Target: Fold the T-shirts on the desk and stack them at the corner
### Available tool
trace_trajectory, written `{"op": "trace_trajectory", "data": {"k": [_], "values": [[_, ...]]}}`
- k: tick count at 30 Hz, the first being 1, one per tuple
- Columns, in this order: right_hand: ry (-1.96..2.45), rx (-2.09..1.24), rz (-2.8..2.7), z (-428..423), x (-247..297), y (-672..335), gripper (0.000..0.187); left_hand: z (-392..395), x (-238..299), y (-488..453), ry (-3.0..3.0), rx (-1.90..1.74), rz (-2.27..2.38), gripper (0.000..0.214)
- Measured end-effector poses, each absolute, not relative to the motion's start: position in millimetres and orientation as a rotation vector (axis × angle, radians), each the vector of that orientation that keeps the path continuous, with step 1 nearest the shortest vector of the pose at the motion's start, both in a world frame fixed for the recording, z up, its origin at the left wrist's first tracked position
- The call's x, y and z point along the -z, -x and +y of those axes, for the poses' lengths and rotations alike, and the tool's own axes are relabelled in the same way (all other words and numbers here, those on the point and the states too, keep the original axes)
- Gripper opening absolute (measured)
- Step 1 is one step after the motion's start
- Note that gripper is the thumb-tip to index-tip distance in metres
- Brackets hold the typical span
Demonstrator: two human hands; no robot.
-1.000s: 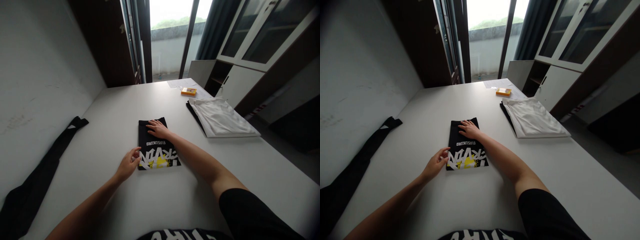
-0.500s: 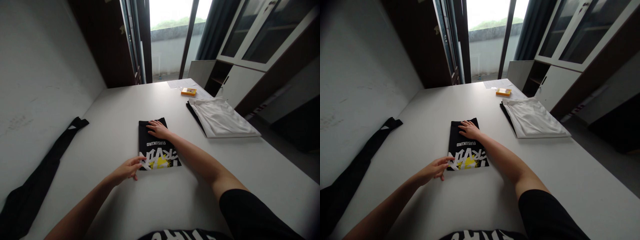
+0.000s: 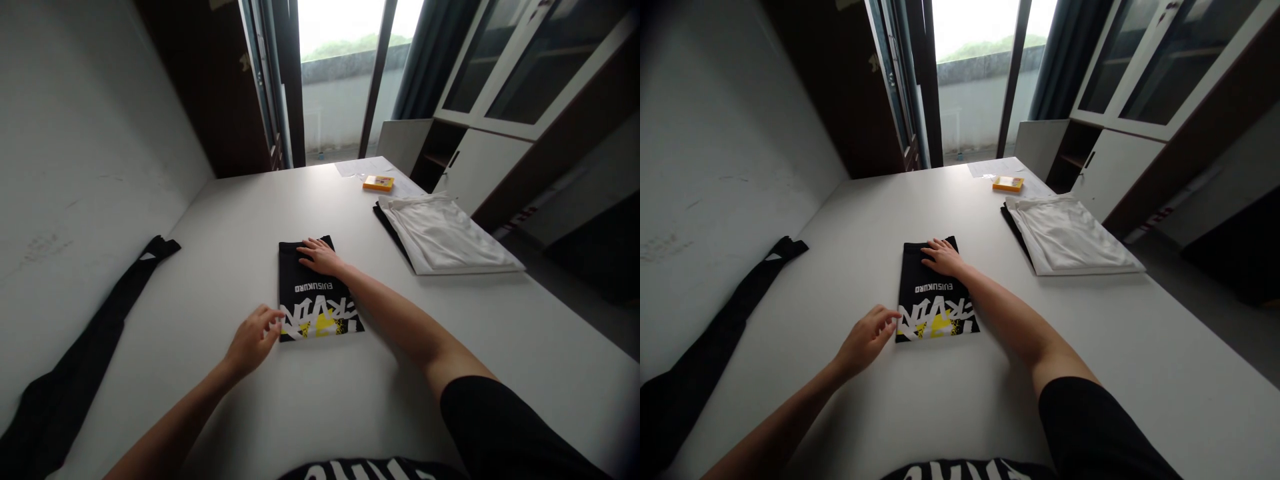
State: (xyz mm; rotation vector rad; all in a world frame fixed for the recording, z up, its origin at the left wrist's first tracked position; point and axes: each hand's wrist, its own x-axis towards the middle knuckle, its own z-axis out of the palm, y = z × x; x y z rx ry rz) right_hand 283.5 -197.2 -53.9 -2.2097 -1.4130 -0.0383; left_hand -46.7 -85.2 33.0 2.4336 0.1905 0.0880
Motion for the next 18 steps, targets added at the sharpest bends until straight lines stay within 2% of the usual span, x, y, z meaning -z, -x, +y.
{"op": "trace_trajectory", "data": {"k": [5,12,15,18], "values": [[2.422,0.057,-1.149,-215,55,-312,0.051,-104,-28,15,-2.684,-0.247,-0.267,0.025],[2.668,0.065,-0.984,-237,55,-335,0.058,-132,-8,-37,-2.778,-0.044,-0.868,0.054],[2.683,0.084,-0.952,-237,56,-336,0.056,-147,-1,-41,-2.739,0.027,-0.988,0.064],[2.623,0.155,-0.935,-235,56,-334,0.046,-156,-1,-35,-2.685,0.062,-1.064,0.065]]}}
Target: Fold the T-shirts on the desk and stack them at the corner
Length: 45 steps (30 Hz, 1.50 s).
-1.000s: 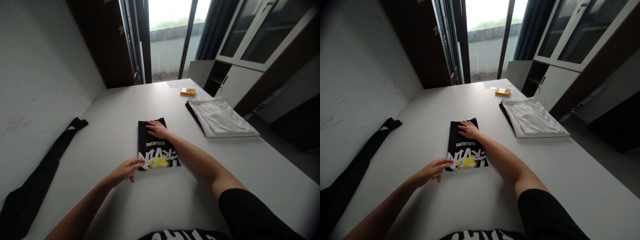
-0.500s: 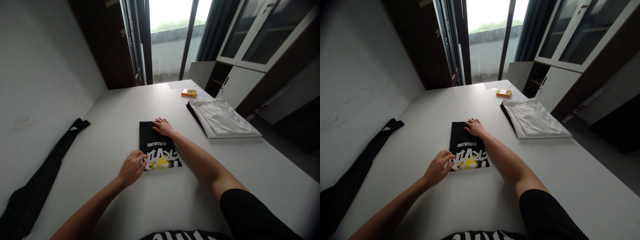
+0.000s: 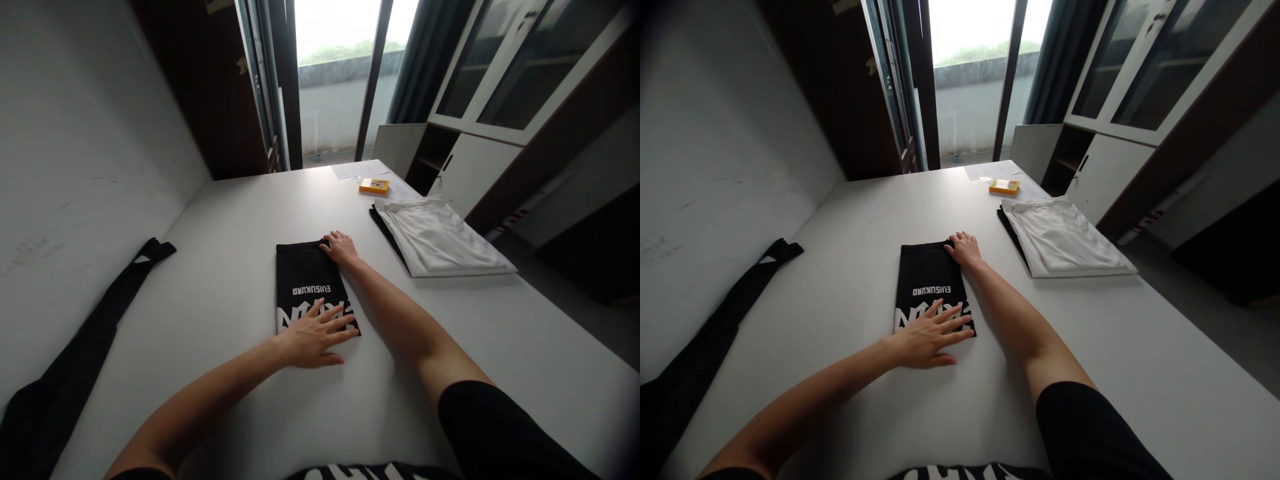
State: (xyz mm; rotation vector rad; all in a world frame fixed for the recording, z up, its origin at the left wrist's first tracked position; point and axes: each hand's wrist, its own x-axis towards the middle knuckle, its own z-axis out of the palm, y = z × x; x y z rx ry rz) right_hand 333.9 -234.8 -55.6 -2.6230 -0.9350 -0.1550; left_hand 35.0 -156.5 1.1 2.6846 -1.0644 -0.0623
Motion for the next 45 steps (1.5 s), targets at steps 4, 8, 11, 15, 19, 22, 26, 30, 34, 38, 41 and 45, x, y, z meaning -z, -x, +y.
{"op": "trace_trajectory", "data": {"k": [4,8,11,15,19,22,26,30,34,38,41,45], "values": [[2.524,0.18,-0.912,-232,50,-328,0.032,-148,-8,-32,-2.618,0.082,-1.083,0.058],[2.481,0.126,-0.841,-229,39,-320,0.029,-112,-7,-44,-2.724,0.025,-0.698,0.059],[2.474,0.045,-0.771,-226,30,-313,0.031,-86,3,-53,-2.806,0.033,-0.48,0.061],[2.53,0.009,-0.733,-226,21,-306,0.048,-74,20,-57,-2.812,-0.042,-0.409,0.06],[2.583,-0.032,-0.8,-234,14,-301,0.069,-60,30,-72,-2.759,-0.18,0.012,0.056],[2.488,-0.015,-0.932,-240,13,-295,0.068,-39,34,-93,-2.702,-0.294,0.33,0.056],[2.336,-0.022,-1.027,-245,16,-286,0.045,-23,32,-122,-2.583,-0.379,0.507,0.058],[2.329,-0.139,-1.058,-246,18,-280,0.034,-32,28,-143,-2.399,-0.39,0.573,0.066],[2.308,-0.229,-1.035,-242,15,-276,0.026,-39,25,-154,-2.136,-0.364,0.587,0.081],[2.193,-0.25,-0.983,-233,15,-267,0.026,-39,20,-157,-1.78,-0.379,0.515,0.085],[2.126,-0.173,-0.868,-226,14,-256,0.03,-46,16,-156,-1.527,-0.392,0.434,0.089],[2.098,-0.071,-0.812,-220,10,-242,0.028,-66,13,-154,-1.289,-0.426,0.348,0.077]]}}
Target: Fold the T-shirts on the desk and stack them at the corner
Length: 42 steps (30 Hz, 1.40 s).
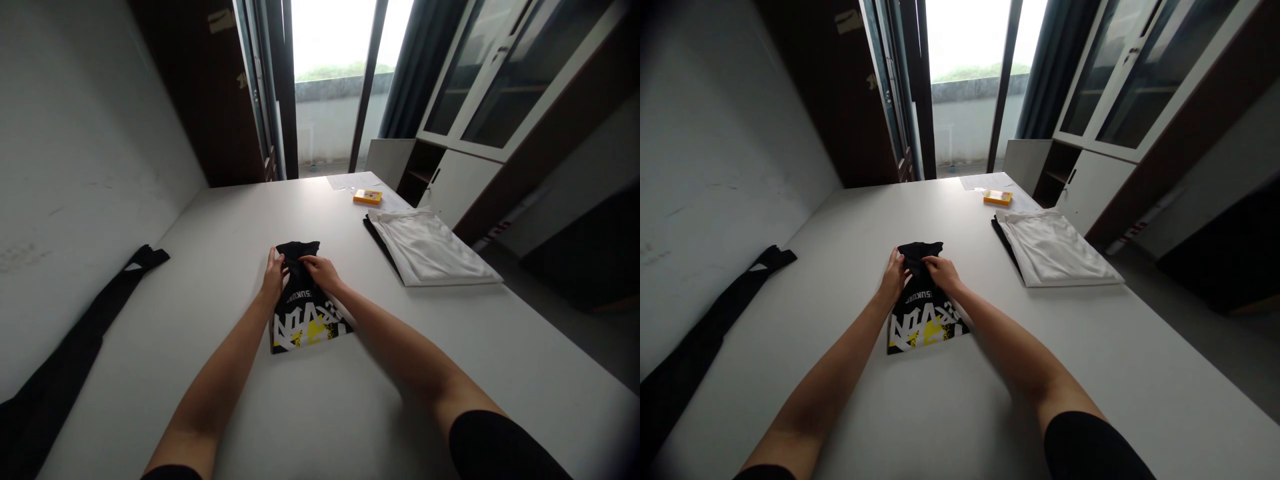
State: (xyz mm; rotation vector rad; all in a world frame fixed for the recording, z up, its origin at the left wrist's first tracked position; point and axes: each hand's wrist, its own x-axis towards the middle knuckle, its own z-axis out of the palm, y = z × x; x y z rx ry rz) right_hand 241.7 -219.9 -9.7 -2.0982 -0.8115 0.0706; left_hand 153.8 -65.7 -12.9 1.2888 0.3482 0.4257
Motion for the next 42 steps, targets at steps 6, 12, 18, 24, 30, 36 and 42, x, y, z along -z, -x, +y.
{"op": "trace_trajectory", "data": {"k": [6,12,18,24,30,36,42], "values": [[2.055,-0.032,-0.804,-220,2,-233,0.048,-91,3,-146,-1.144,-0.346,0.222,0.063],[2.035,0.042,-0.605,-216,7,-233,0.036,-78,7,-146,-1.141,-0.45,0.277,0.06],[1.778,0.236,-0.56,-234,-19,-239,0.039,-37,28,-141,-1.2,-0.602,0.412,0.045],[1.791,0.695,-0.485,-284,-80,-253,0.042,-37,39,-139,-1.314,-0.595,0.331,0.042],[1.845,1.143,-0.505,-372,-131,-296,0.052,-38,41,-137,-1.389,-0.572,0.295,0.037],[2.331,1.077,-0.491,-471,-167,-361,0.065,-50,40,-138,-1.367,-0.58,0.327,0.029],[2.757,0.745,-0.29,-505,-146,-449,0.062,-71,37,-140,-1.42,-0.513,0.323,0.028]]}}
